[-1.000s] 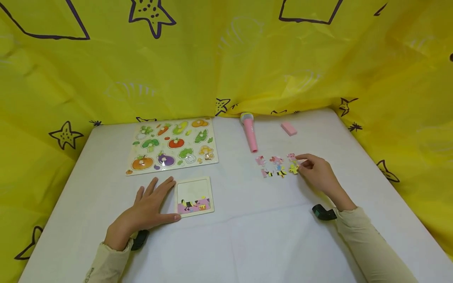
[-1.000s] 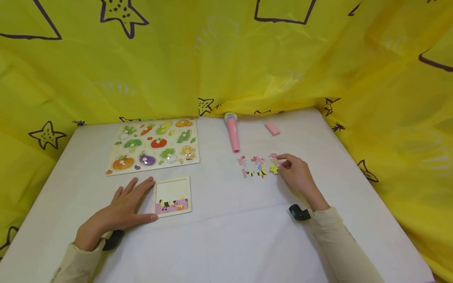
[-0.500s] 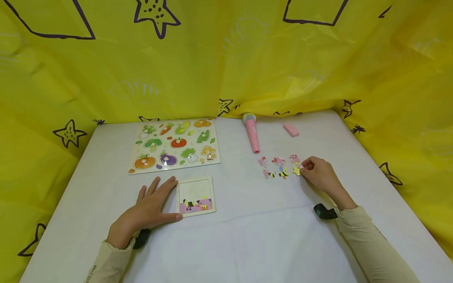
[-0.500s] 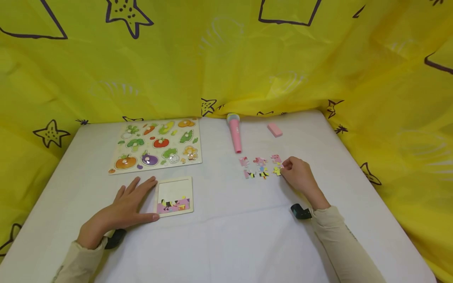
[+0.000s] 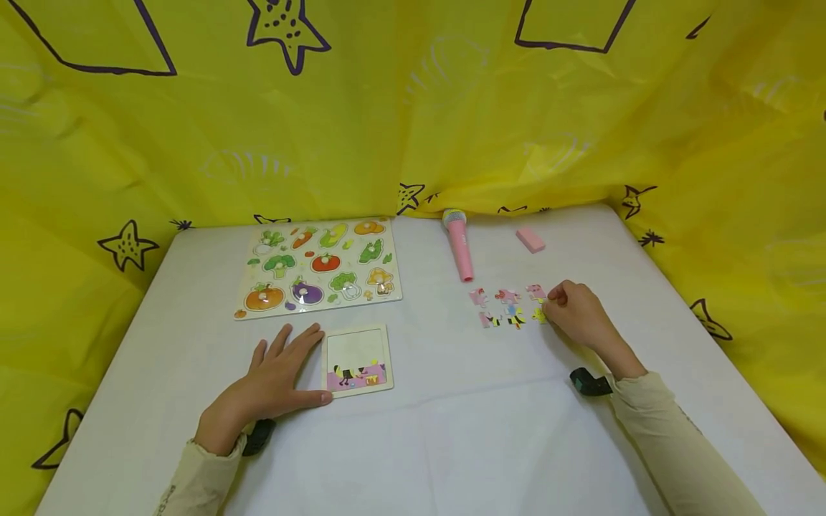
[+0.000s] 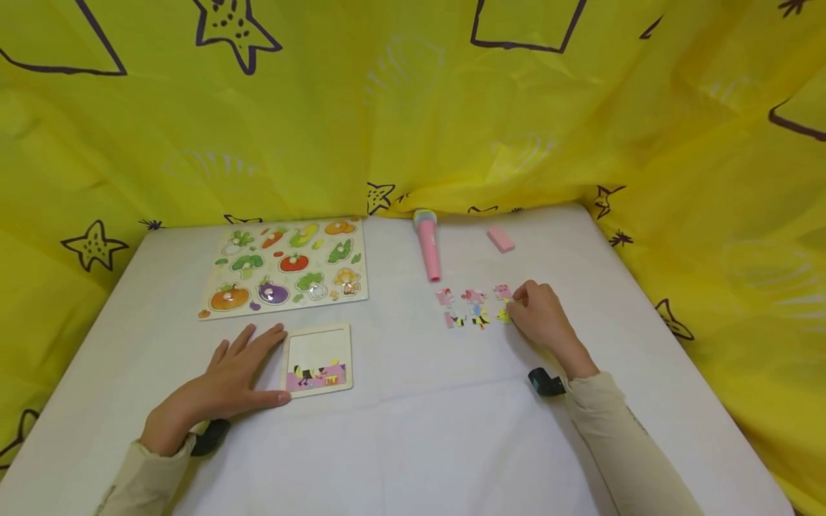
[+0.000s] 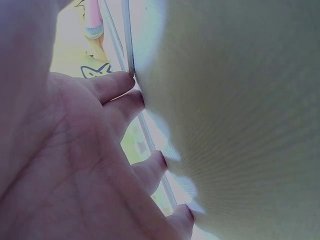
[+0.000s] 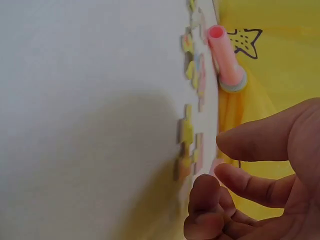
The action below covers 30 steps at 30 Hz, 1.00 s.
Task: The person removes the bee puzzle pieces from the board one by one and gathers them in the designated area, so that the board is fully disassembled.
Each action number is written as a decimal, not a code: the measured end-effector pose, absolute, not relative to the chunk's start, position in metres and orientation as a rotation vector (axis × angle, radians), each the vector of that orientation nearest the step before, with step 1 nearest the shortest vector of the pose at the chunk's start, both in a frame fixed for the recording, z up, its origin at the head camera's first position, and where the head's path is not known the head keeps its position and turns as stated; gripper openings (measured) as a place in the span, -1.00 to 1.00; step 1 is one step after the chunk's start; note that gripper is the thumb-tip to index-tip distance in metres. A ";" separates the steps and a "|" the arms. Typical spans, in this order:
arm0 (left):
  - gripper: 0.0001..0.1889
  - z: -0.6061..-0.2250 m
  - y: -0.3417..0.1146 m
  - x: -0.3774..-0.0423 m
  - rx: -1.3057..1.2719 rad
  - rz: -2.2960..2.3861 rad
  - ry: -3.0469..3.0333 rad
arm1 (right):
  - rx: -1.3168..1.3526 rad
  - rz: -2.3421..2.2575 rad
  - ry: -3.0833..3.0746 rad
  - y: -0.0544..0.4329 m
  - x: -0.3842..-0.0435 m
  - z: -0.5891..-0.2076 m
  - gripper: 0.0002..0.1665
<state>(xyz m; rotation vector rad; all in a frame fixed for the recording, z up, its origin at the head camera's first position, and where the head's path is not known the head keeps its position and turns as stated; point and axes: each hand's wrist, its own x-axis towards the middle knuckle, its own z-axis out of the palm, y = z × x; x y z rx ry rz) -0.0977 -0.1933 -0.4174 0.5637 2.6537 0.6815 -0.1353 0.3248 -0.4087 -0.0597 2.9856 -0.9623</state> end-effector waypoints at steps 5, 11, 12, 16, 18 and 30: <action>0.13 -0.418 -0.194 -0.098 0.563 0.677 2.657 | -0.136 -1.008 2.987 0.310 -0.139 -0.399 -0.71; 0.13 -0.417 -0.194 -0.098 0.569 0.686 2.657 | -0.231 -1.089 2.953 0.276 -0.140 -0.392 -0.80; 0.13 -0.417 -0.194 -0.098 0.570 0.685 2.655 | -0.257 -1.102 2.947 0.271 -0.140 -0.393 -0.82; 0.13 -0.417 -0.194 -0.098 0.567 0.683 2.651 | -0.371 -1.168 2.921 0.249 -0.140 -0.396 -0.88; 0.13 -0.418 -0.193 -0.098 0.569 0.680 2.651 | -0.427 -1.190 2.915 0.238 -0.140 -0.399 -0.90; 0.14 -0.419 -0.193 -0.098 0.558 0.664 2.652 | -0.650 -1.271 2.730 0.172 -0.136 -0.402 -0.91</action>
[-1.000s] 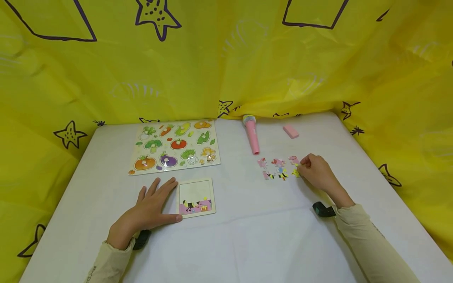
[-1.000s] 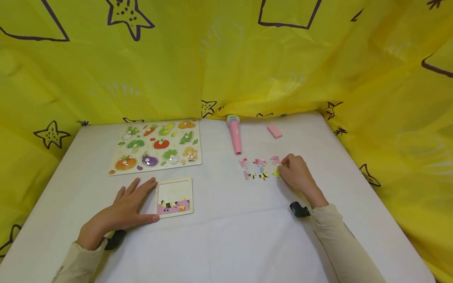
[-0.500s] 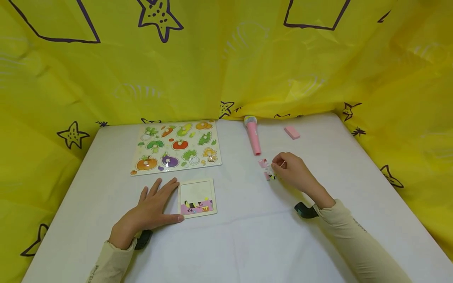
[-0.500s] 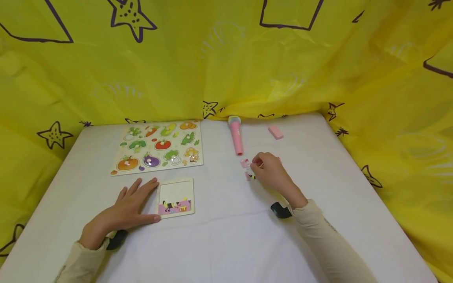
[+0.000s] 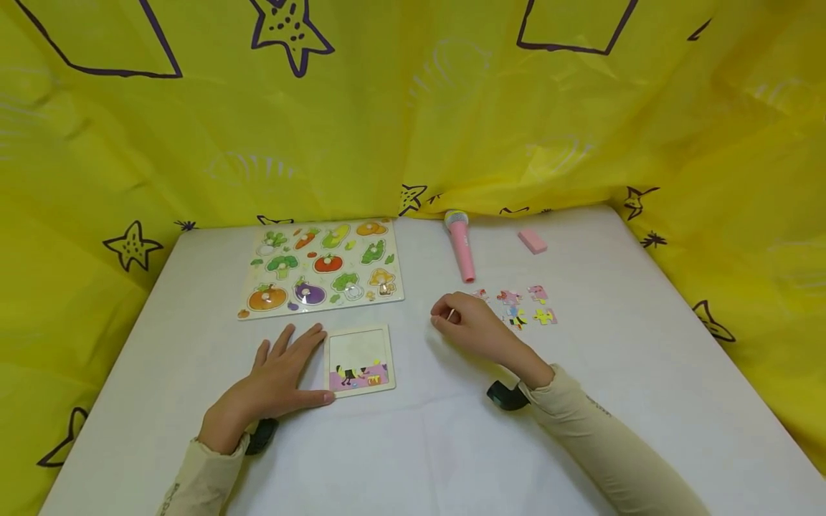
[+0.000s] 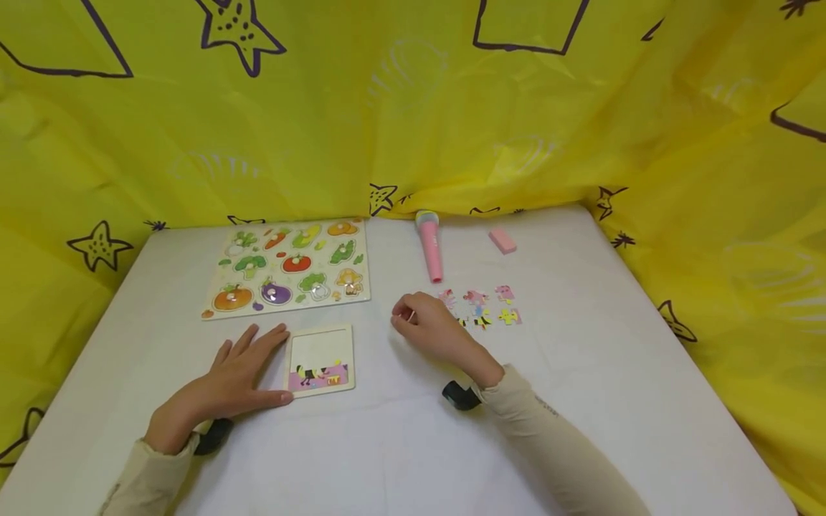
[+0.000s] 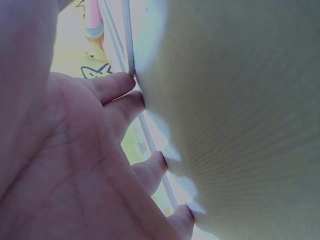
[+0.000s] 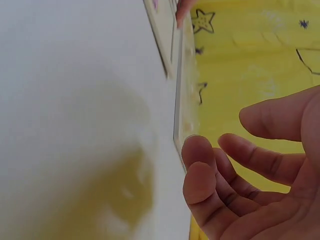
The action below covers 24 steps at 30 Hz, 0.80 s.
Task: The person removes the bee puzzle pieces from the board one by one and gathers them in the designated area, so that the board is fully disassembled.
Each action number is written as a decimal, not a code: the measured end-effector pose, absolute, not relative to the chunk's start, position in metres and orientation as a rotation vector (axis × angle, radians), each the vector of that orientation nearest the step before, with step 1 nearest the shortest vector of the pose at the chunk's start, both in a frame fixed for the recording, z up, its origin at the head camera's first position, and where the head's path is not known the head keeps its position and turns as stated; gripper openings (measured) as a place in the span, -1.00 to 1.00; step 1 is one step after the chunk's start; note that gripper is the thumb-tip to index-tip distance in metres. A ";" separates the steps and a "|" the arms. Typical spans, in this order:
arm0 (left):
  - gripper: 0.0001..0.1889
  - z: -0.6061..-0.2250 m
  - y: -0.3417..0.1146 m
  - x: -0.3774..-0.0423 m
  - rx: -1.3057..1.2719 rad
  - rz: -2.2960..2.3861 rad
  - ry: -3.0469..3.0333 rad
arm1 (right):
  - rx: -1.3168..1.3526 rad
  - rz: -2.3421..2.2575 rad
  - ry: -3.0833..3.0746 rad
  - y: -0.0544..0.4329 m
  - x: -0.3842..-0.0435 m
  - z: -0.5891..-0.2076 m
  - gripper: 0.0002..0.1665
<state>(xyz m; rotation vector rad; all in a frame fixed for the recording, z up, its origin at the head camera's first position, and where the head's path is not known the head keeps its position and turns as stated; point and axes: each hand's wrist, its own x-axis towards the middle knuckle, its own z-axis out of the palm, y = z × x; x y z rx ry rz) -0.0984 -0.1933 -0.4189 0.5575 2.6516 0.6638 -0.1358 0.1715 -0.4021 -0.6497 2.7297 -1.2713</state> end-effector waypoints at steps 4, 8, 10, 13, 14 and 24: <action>0.13 -0.419 -0.193 -0.098 0.558 0.669 2.649 | -0.700 -1.270 2.663 0.149 -0.132 -0.401 -0.88; 0.12 -0.419 -0.193 -0.098 0.565 0.660 2.656 | -0.754 -1.271 2.603 0.129 -0.130 -0.399 -0.85; 0.12 -0.418 -0.193 -0.098 0.570 0.652 2.663 | -0.782 -1.270 2.580 0.121 -0.128 -0.399 -0.85; 0.12 -0.418 -0.193 -0.098 0.569 0.639 2.669 | -0.814 -1.264 2.549 0.109 -0.125 -0.399 -0.85; 0.12 -0.418 -0.194 -0.098 0.568 0.634 2.670 | -0.821 -1.264 2.535 0.106 -0.123 -0.399 -0.85; 0.12 -0.416 -0.193 -0.098 0.573 0.650 2.668 | -0.952 -1.172 2.464 0.071 -0.114 -0.398 -0.80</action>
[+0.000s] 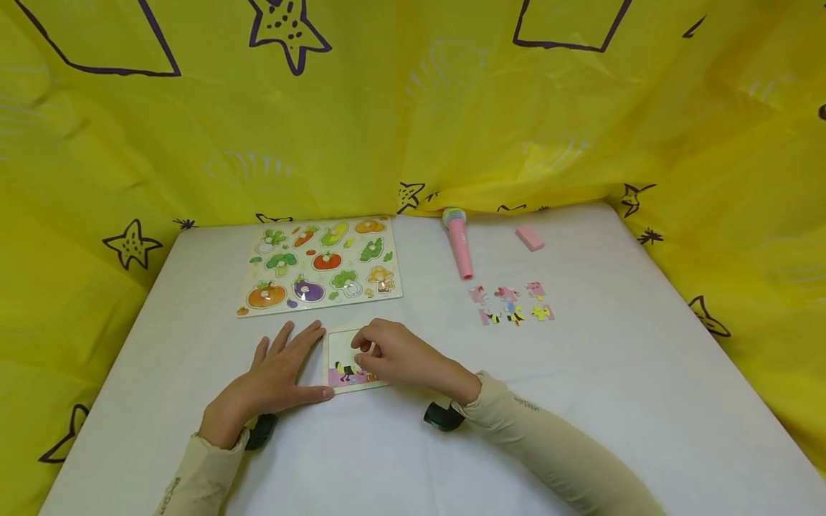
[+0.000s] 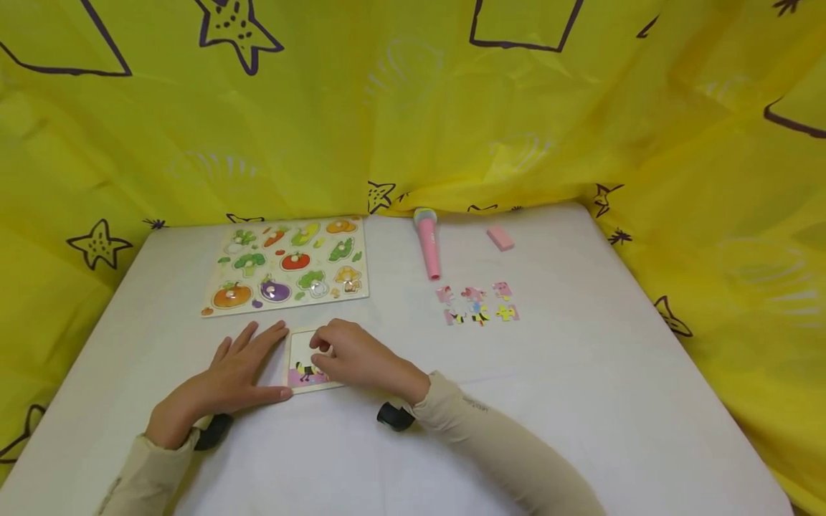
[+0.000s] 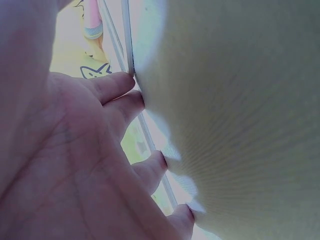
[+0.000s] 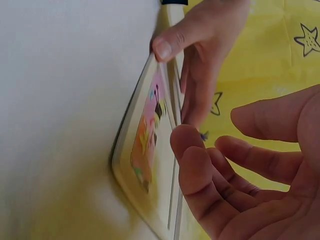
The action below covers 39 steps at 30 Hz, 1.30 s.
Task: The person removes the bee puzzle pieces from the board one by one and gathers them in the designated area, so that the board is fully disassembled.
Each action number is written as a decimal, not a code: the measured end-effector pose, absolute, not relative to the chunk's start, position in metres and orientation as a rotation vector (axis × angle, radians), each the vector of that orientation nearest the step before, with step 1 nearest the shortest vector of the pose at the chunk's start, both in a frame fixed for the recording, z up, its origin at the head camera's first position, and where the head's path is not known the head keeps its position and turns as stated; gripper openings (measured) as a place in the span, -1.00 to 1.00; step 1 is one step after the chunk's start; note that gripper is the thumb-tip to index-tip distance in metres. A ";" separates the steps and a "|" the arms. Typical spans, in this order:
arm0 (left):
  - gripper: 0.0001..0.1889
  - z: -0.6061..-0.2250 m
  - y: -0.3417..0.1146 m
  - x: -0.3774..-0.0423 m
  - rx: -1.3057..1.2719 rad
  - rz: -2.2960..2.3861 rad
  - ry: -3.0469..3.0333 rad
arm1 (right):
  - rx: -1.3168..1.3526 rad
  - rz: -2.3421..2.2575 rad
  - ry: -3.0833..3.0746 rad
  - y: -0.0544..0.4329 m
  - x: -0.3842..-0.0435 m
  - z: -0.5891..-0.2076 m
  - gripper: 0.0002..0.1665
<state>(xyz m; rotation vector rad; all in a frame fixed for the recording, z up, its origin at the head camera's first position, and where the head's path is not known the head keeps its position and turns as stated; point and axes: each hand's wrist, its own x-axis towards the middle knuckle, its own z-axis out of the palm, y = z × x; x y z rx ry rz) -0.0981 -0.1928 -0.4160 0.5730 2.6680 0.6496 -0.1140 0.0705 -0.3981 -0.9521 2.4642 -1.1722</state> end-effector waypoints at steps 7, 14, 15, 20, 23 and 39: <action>0.12 -0.417 -0.193 -0.098 0.581 0.653 2.675 | -1.025 -0.995 2.507 0.052 -0.108 -0.401 -0.74; 0.11 -0.416 -0.193 -0.099 0.585 0.676 2.678 | -1.033 -0.784 2.600 0.040 -0.101 -0.402 -0.74; 0.11 -0.416 -0.193 -0.099 0.586 0.682 2.677 | -1.038 -0.755 2.615 0.038 -0.100 -0.402 -0.76; 0.10 -0.416 -0.193 -0.098 0.595 0.706 2.668 | -1.050 -0.612 2.678 0.029 -0.098 -0.405 -0.84; 0.09 -0.417 -0.193 -0.098 0.602 0.702 2.676 | -1.042 -0.525 2.714 0.023 -0.097 -0.406 -0.84; 0.12 -0.415 -0.192 -0.098 0.589 0.696 2.669 | -0.956 -0.498 2.812 0.013 -0.089 -0.407 -0.63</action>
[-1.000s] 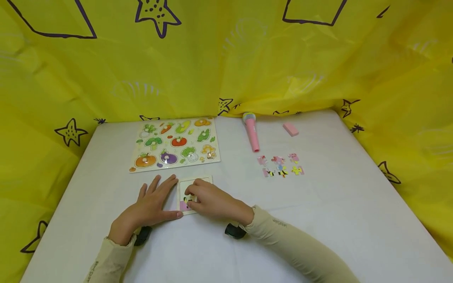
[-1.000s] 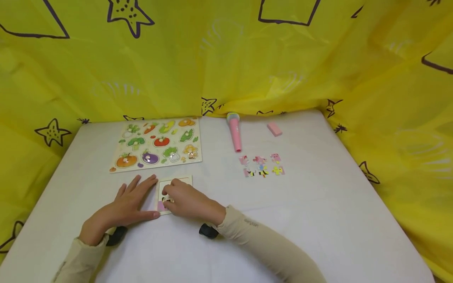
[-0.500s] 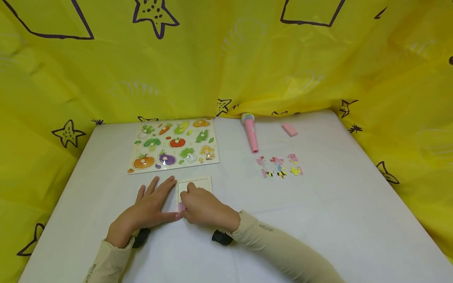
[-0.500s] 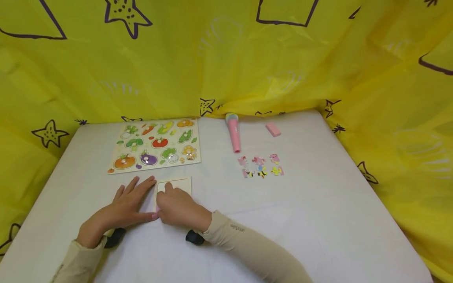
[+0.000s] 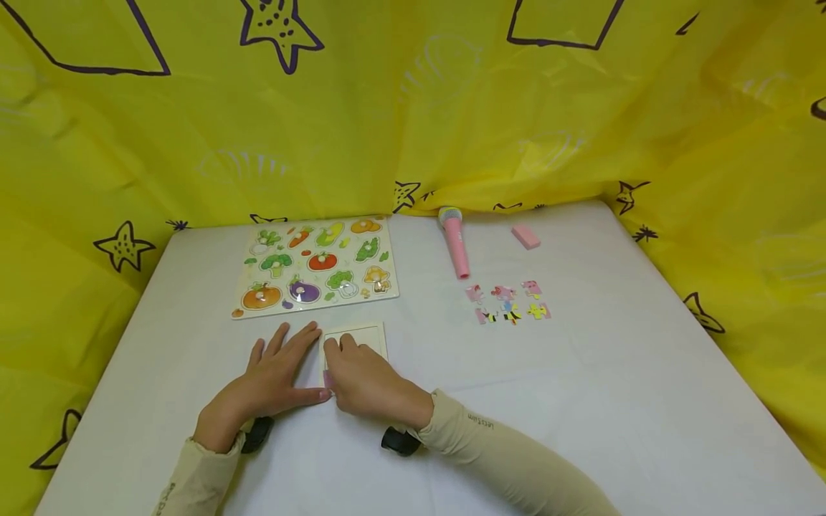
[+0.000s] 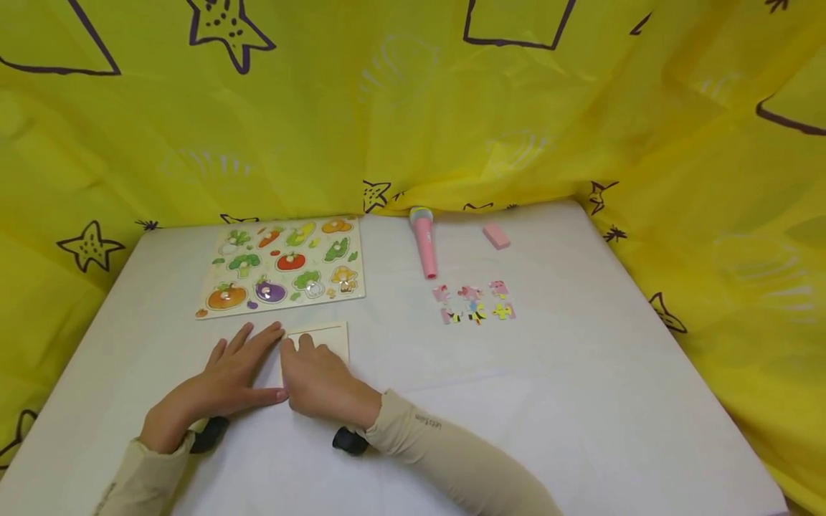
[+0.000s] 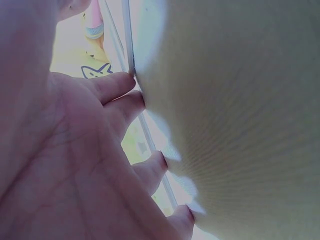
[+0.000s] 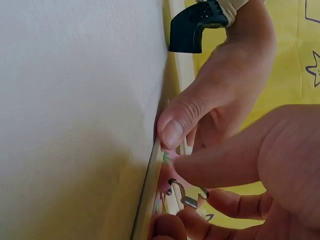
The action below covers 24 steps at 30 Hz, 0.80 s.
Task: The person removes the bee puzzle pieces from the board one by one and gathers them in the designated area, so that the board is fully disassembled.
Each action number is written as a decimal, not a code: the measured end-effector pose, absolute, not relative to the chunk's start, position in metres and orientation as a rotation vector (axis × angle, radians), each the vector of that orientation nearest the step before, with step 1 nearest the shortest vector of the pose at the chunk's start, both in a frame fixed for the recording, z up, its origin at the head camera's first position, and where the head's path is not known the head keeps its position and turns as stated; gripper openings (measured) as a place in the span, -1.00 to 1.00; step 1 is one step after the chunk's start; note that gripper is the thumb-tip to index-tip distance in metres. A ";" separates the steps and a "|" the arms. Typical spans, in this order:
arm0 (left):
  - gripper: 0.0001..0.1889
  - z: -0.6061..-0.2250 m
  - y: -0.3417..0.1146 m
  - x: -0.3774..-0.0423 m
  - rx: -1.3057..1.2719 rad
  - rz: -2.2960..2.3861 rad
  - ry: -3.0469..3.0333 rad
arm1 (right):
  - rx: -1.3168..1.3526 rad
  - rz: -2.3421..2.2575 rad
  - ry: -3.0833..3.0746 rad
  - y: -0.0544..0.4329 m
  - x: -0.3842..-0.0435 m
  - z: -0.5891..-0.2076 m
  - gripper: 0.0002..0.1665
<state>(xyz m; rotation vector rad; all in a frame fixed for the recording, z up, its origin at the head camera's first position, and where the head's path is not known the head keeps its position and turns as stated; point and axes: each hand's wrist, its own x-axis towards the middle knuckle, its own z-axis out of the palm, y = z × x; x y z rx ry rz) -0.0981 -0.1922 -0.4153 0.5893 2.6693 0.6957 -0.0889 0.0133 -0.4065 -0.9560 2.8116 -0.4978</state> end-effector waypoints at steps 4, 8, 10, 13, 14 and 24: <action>0.12 -0.416 -0.192 -0.098 0.586 0.699 2.668 | -0.968 -0.562 2.802 0.015 -0.089 -0.405 -0.69; 0.12 -0.415 -0.190 -0.098 0.578 0.703 2.658 | -0.983 -0.626 2.786 0.018 -0.088 -0.406 -0.63; 0.12 -0.414 -0.190 -0.098 0.572 0.703 2.650 | -0.982 -0.673 2.768 0.019 -0.088 -0.407 -0.64; 0.12 -0.414 -0.190 -0.097 0.570 0.706 2.648 | -0.973 -0.765 2.733 0.020 -0.090 -0.410 -0.66; 0.11 -0.414 -0.190 -0.097 0.572 0.706 2.650 | -0.969 -0.801 2.722 0.020 -0.091 -0.410 -0.66; 0.12 -0.416 -0.193 -0.097 0.597 0.688 2.677 | -0.959 -1.148 2.577 0.031 -0.097 -0.410 -0.83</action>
